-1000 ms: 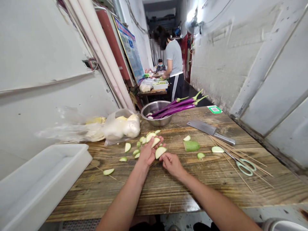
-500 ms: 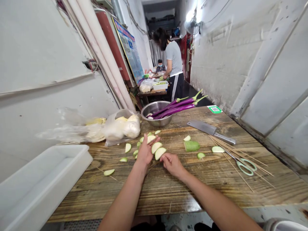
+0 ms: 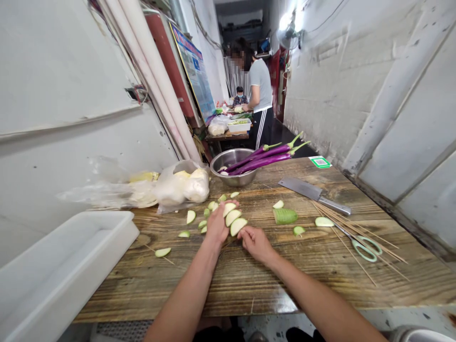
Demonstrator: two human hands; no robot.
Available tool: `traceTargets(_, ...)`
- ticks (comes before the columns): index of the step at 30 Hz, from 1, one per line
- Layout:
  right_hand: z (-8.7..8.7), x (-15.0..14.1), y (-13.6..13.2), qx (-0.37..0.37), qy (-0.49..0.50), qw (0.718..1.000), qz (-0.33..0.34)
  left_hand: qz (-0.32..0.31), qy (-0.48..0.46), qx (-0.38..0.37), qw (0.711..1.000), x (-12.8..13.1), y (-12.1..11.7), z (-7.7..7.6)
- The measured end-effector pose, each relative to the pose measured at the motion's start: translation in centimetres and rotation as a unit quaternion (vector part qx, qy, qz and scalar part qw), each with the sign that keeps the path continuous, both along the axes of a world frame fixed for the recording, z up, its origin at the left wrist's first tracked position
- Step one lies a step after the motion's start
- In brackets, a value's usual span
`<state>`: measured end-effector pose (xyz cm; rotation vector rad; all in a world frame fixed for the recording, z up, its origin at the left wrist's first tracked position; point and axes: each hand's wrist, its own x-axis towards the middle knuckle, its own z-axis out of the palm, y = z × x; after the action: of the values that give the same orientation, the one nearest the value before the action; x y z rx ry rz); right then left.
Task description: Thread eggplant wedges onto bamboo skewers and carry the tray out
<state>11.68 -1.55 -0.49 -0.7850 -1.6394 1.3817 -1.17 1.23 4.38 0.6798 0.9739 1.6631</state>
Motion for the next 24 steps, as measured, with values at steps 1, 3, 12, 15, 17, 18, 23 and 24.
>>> traceTargets(1,0.1,0.1,0.2,0.003,-0.002,1.000,-0.005,-0.005,0.004,-0.003,1.000,0.0,0.1,0.0)
traceTargets(3,0.3,0.5,0.7,0.011,-0.003,1.000,-0.020,0.004,0.011,-0.008,1.000,-0.7,0.3,0.1)
traceTargets(12,0.1,2.7,3.7,0.001,0.038,0.987,-0.156,0.003,0.475,-0.050,0.878,-5.9,-1.2,0.0)
traceTargets(15,0.1,2.5,3.7,-0.012,0.046,0.986,-0.161,-0.014,0.566,-0.058,0.823,-5.2,-1.6,-0.5)
traceTargets(17,0.2,2.4,3.6,-0.017,0.048,0.987,-0.154,0.002,0.603,-0.071,0.794,-4.5,-1.7,-0.6)
traceTargets(18,0.2,2.4,3.5,-0.017,0.047,0.987,-0.150,0.008,0.621,-0.079,0.780,-4.2,-1.7,-0.7)
traceTargets(23,0.1,2.4,3.5,-0.016,0.045,0.990,-0.135,-0.013,0.643,-0.079,0.762,-3.6,-1.9,-0.8)
traceTargets(24,0.1,2.4,3.5,-0.017,0.045,0.990,-0.136,-0.023,0.628,-0.071,0.775,-3.6,-1.9,-0.8)
